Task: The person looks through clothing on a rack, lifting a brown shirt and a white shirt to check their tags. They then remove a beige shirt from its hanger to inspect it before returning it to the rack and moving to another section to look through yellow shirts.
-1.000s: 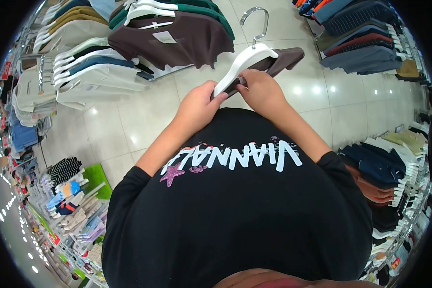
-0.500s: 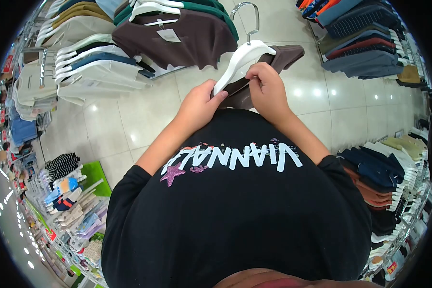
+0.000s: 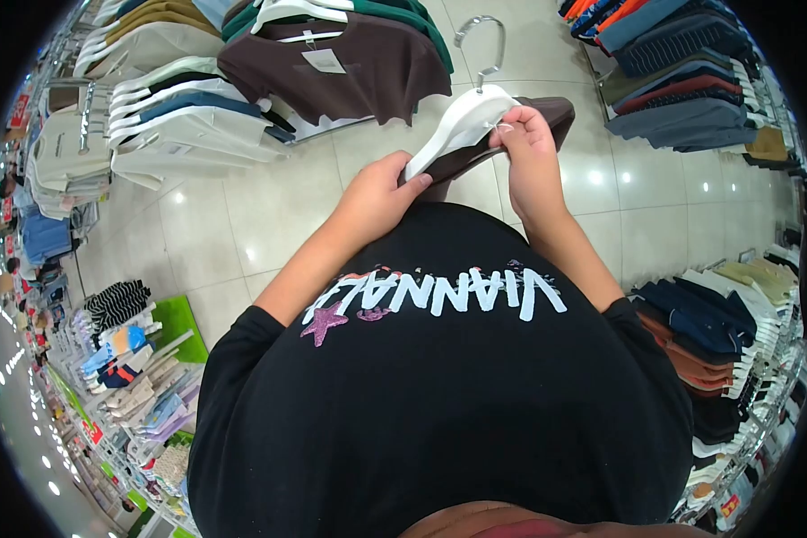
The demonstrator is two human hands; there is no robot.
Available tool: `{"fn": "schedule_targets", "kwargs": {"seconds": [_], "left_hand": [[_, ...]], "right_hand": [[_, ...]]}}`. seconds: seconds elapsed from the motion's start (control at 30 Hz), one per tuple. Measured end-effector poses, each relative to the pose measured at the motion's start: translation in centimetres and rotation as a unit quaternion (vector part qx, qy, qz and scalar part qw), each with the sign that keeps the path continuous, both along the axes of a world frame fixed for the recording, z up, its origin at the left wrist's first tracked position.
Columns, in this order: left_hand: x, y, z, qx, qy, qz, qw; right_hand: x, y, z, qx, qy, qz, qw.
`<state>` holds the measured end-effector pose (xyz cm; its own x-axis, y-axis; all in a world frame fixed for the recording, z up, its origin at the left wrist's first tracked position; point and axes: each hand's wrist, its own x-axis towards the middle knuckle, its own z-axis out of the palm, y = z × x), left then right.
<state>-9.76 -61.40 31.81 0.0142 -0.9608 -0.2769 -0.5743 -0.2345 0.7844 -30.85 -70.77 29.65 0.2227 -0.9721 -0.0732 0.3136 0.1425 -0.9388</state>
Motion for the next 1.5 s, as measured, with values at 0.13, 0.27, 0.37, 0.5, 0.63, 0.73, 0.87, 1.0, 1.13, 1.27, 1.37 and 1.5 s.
{"fn": "schedule_targets", "kwargs": {"seconds": [0.13,0.27,0.37,0.5,0.63,0.73,0.87,1.0,1.13,1.27,1.37,1.5], "left_hand": [[0.7,-0.1,-1.3,0.003,0.05,0.038,0.998],[2.0,0.0,-1.9,-0.001,0.125,0.096,0.988],[3.9,-0.2,-2.3,-0.05,0.153,0.142,0.977],[5.1,-0.2,0.1,-0.091,0.103,0.158,0.978],[5.7,-0.4,2.3,-0.132,0.136,0.162,0.968],[6.0,-0.5,3.2,-0.133,0.138,0.153,0.969],[6.3,-0.6,3.3,-0.138,0.148,0.145,0.968],[6.9,-0.4,2.5,-0.128,0.16,0.157,0.966],[8.1,-0.9,2.3,-0.116,0.174,0.143,0.967],[9.7,-2.1,1.5,-0.104,0.207,0.131,0.964],[11.6,-2.7,1.8,-0.112,0.186,0.122,0.969],[15.0,-2.1,2.5,-0.129,0.203,0.147,0.959]], "right_hand": [[-0.9,1.6,1.1,0.024,-0.116,0.134,0.984],[-1.6,2.4,1.9,-0.032,-0.099,0.187,0.977],[-1.2,2.8,2.7,0.009,0.013,0.17,0.985],[-1.0,2.7,2.4,-0.105,0.224,0.18,0.952],[-1.1,1.8,0.5,-0.25,0.135,0.182,0.941],[-0.8,2.0,1.8,-0.113,0.009,0.254,0.961],[0.1,1.4,-0.4,-0.113,-0.054,0.28,0.952],[0.3,1.3,0.1,0.007,-0.205,0.253,0.946],[1.5,-1.8,1.0,-0.005,-0.303,0.274,0.913],[3.3,-4.1,5.4,-0.102,-0.057,0.319,0.94],[6.8,-1.8,8.2,-0.107,0.159,0.342,0.92],[11.3,-1.1,8.2,-0.139,0.259,0.323,0.899]]}}
